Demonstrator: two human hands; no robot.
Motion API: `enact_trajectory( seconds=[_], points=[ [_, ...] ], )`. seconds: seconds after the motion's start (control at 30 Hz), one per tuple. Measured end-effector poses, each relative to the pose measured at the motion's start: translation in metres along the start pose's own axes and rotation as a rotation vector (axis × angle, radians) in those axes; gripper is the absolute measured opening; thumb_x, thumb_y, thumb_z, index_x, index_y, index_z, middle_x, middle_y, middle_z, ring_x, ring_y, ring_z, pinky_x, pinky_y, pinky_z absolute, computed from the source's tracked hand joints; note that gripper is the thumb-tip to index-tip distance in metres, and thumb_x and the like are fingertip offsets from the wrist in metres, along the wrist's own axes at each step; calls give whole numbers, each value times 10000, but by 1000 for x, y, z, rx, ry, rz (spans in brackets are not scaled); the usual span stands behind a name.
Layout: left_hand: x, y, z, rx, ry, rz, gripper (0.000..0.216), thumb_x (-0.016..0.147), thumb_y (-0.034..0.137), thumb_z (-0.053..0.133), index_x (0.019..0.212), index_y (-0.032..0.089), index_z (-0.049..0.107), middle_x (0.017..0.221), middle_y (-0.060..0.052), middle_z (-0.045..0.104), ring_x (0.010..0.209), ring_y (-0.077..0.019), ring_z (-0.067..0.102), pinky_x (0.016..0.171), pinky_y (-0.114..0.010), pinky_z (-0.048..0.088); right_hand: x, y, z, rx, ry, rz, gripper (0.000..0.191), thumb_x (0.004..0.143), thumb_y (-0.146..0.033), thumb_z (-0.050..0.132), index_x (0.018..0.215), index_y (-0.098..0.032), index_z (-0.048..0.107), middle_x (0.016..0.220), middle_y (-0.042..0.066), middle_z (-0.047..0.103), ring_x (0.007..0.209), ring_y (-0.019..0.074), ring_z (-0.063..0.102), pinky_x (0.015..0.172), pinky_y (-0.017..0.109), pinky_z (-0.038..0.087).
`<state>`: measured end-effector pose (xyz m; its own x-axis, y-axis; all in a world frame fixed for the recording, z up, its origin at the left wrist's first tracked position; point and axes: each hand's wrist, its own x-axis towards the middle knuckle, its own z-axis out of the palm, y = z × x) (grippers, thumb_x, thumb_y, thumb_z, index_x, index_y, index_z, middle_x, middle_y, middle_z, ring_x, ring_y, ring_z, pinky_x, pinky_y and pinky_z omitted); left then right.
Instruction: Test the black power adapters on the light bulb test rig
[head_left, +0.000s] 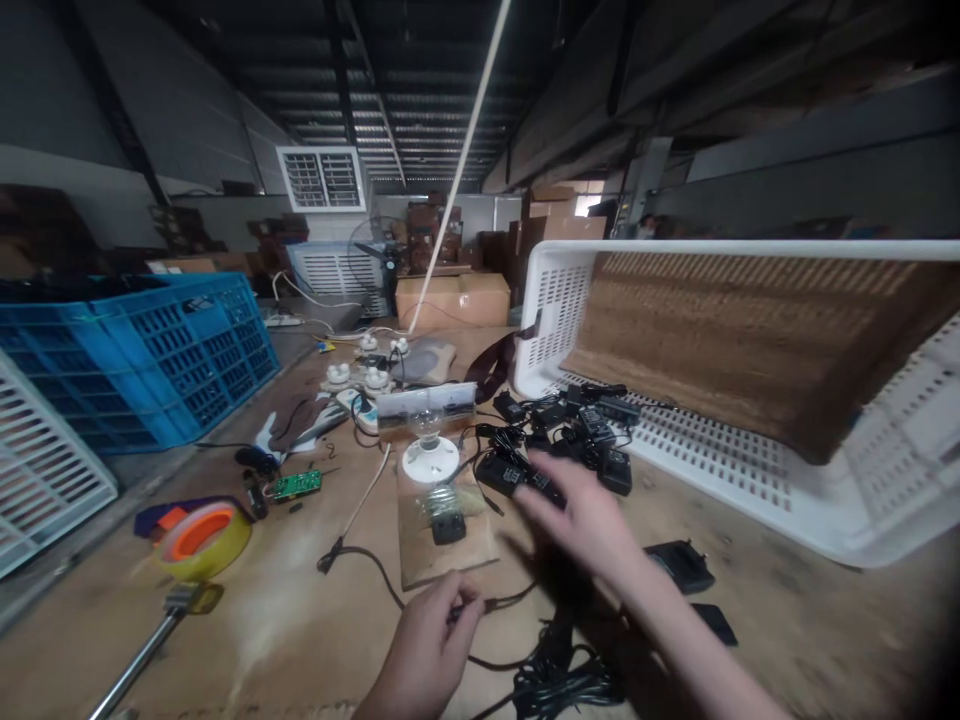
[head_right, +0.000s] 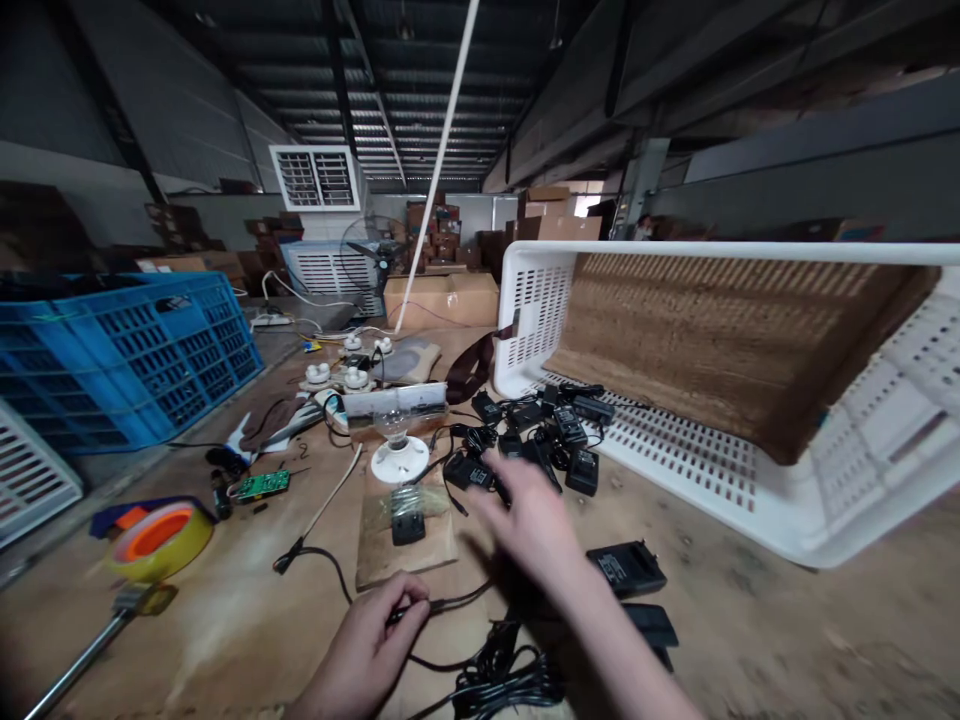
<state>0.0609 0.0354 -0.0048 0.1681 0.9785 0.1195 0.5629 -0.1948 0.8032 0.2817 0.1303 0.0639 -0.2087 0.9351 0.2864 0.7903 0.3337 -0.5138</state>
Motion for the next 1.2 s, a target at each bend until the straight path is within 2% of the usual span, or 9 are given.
enact_trajectory(
  seconds=[0.13, 0.3, 0.4, 0.47, 0.57, 0.63, 0.8, 1.03, 1.2],
  points=[
    [-3, -2, 3, -22, -22, 32, 160, 937, 270, 550, 958, 212, 697, 948, -38, 756, 905, -198, 704, 795, -255, 512, 52, 47, -10, -81, 137, 432, 904, 793, -417, 726, 1527, -42, 355, 1270, 284, 627, 1189, 414, 598, 998, 549, 448],
    [-7, -10, -5, 23, 14, 47, 208, 964, 307, 515, 917, 206, 691, 885, -36, 746, 833, -185, 698, 729, -239, 511, 57, 73, -10, 76, 131, 421, 808, 798, -304, 640, 1528, -74, 382, 1010, 173, 742, 920, 339, 718, 867, 479, 534],
    [-17, -15, -16, 129, 34, 25, 214, 970, 280, 491, 913, 207, 684, 896, -37, 743, 852, -196, 699, 760, -270, 512, 36, 60, -14, 275, 176, 321, 683, 916, -375, 468, 1565, -216, 331, 1146, 89, 732, 956, 247, 713, 882, 390, 554],
    [-25, -17, -23, 287, -3, -7, 218, 959, 244, 484, 906, 205, 692, 904, -49, 747, 873, -228, 701, 794, -321, 515, 17, 41, -12, 638, 153, 307, 646, 935, -430, 467, 1558, -314, 339, 1275, 41, 696, 1006, 219, 707, 879, 353, 566],
    [-39, -21, -31, 452, -82, -61, 214, 947, 222, 494, 879, 210, 696, 908, -49, 748, 890, -247, 701, 807, -352, 515, -13, 5, 9, 1222, -100, 400, 707, 873, -461, 641, 1528, -387, 384, 1340, 14, 675, 1031, 225, 711, 884, 360, 570],
    [-47, -28, -32, 464, -100, -49, 195, 948, 229, 508, 859, 219, 681, 889, -26, 742, 870, -223, 699, 785, -325, 512, -27, -16, 30, 1379, -239, 435, 711, 863, -463, 684, 1514, -379, 414, 1341, 14, 678, 1084, 221, 697, 931, 351, 549],
    [-57, -54, -23, 468, -31, 97, 110, 939, 310, 579, 883, 234, 637, 852, 14, 724, 811, -197, 689, 737, -312, 496, -33, -40, 68, 1447, -205, 372, 732, 866, -513, 687, 1525, -361, 407, 1433, 21, 611, 1267, 240, 602, 1078, 399, 462],
    [-57, -64, -17, 550, 102, 268, 150, 944, 291, 568, 809, 238, 608, 733, 26, 701, 678, -178, 680, 620, -294, 486, -29, -36, 89, 1196, -151, 204, 629, 913, -559, 631, 1482, -334, 488, 1613, -5, 381, 1512, 225, 281, 1253, 442, 179],
    [-56, -55, -17, 578, 108, 282, 206, 964, 282, 519, 782, 233, 602, 709, 19, 702, 641, -176, 677, 597, -291, 495, -32, -36, 88, 1326, -132, 246, 654, 925, -532, 626, 1517, -340, 426, 1588, 9, 426, 1481, 249, 354, 1235, 484, 237]
  ],
)
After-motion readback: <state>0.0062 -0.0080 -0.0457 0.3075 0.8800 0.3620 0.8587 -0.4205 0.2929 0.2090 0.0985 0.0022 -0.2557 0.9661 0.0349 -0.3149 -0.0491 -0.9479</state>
